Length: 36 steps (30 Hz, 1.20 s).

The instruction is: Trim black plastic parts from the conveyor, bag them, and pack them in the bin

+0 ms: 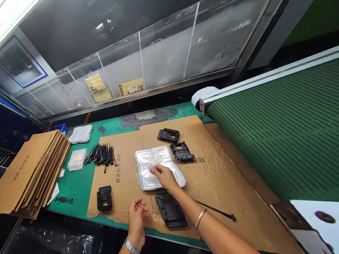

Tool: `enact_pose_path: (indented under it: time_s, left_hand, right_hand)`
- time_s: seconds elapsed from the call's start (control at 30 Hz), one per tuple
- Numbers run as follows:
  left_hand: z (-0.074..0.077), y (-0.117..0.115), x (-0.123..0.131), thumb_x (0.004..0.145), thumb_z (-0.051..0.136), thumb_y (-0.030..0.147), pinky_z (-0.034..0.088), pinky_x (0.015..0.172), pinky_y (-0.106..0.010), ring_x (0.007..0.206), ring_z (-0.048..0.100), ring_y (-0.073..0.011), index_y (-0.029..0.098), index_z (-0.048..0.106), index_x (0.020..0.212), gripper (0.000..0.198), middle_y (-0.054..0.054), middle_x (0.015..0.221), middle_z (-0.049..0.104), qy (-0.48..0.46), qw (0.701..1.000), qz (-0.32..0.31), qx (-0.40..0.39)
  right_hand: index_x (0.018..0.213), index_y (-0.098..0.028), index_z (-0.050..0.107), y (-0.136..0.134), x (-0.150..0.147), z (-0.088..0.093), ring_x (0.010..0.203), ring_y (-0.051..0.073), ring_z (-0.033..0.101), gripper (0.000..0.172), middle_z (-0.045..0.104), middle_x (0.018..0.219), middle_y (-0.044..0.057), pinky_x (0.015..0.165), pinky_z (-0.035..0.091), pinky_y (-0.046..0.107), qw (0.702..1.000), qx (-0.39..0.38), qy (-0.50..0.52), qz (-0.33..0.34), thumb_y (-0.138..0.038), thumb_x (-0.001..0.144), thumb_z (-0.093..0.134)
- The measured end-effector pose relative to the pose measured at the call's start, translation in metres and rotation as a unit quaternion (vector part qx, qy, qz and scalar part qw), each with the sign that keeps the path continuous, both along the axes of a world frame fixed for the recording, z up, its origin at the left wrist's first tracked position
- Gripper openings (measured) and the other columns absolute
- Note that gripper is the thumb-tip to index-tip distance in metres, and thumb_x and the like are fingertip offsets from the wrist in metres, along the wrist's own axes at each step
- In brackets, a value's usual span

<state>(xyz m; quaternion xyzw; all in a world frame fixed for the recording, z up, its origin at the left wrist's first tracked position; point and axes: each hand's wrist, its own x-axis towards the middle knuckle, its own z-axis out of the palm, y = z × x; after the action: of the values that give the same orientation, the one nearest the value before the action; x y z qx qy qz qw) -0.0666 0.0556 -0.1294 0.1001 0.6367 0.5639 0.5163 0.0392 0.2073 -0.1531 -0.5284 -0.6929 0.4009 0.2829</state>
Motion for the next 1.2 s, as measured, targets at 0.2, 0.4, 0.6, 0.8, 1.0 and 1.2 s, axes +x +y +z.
enact_pose_path:
  time_s: [0.2,0.4,0.6,0.8,1.0,1.2]
  left_hand:
    - [0.000,0.039,-0.007,0.068,0.059,0.024,0.039,0.074,-0.026,0.078,0.053,-0.0150,0.015,0.060,0.090,0.024,-0.006,0.087,0.060,0.131,0.986,-0.067,0.079]
    - [-0.009,0.075,-0.004,0.070,0.058,0.022,0.035,0.086,-0.031,0.092,0.051,-0.0194,0.021,0.060,0.102,0.031,-0.007,0.099,0.060,0.279,0.940,-0.157,0.120]
    - [-0.026,0.086,-0.011,0.076,0.046,0.016,0.036,0.084,-0.037,0.086,0.051,-0.0235,0.018,0.063,0.085,0.019,-0.009,0.081,0.058,0.409,0.888,-0.196,0.073]
    - [-0.022,0.083,-0.008,0.077,0.039,0.012,0.028,0.094,-0.041,0.107,0.041,-0.0253,0.017,0.050,0.112,0.037,-0.013,0.111,0.050,0.530,0.807,-0.250,0.071]
    - [-0.016,0.108,0.010,0.070,0.046,0.011,0.036,0.086,-0.038,0.096,0.046,-0.0232,0.013,0.058,0.095,0.028,-0.012,0.096,0.058,0.591,0.676,-0.425,0.111]
    - [-0.012,0.119,0.019,0.068,0.049,0.016,0.037,0.084,-0.043,0.104,0.040,-0.0294,0.007,0.048,0.113,0.046,-0.019,0.116,0.048,0.642,0.629,-0.433,0.071]
  right_hand:
    - [0.057,-0.018,0.058,-0.006,0.004,0.003,0.057,0.014,0.051,0.020,0.058,0.053,-0.001,0.056,0.037,0.026,0.998,-0.046,0.004,0.048,-0.032,0.069,0.052]
    - [0.059,-0.016,0.051,-0.011,-0.001,-0.005,0.056,0.009,0.049,0.028,0.051,0.057,-0.005,0.061,0.040,0.026,0.995,-0.084,0.010,0.051,-0.035,0.078,0.056]
    - [0.053,-0.018,0.047,0.003,0.009,-0.001,0.053,0.012,0.052,0.035,0.057,0.053,0.000,0.054,0.040,0.026,0.984,-0.143,0.104,0.011,-0.047,0.069,0.056]
    - [0.059,-0.020,0.047,0.006,0.020,0.009,0.057,0.016,0.057,0.041,0.063,0.061,0.005,0.054,0.043,0.027,0.968,-0.148,0.194,-0.051,-0.060,0.064,0.048]
    - [0.055,-0.020,0.048,0.010,0.006,0.018,0.050,0.014,0.052,0.041,0.055,0.049,-0.001,0.050,0.042,0.027,0.967,-0.101,0.221,-0.078,-0.061,0.059,0.053]
    - [0.065,-0.019,0.055,0.003,0.009,0.052,0.059,0.015,0.054,0.041,0.058,0.060,0.001,0.050,0.044,0.026,0.964,-0.028,0.248,-0.093,-0.060,0.066,0.053]
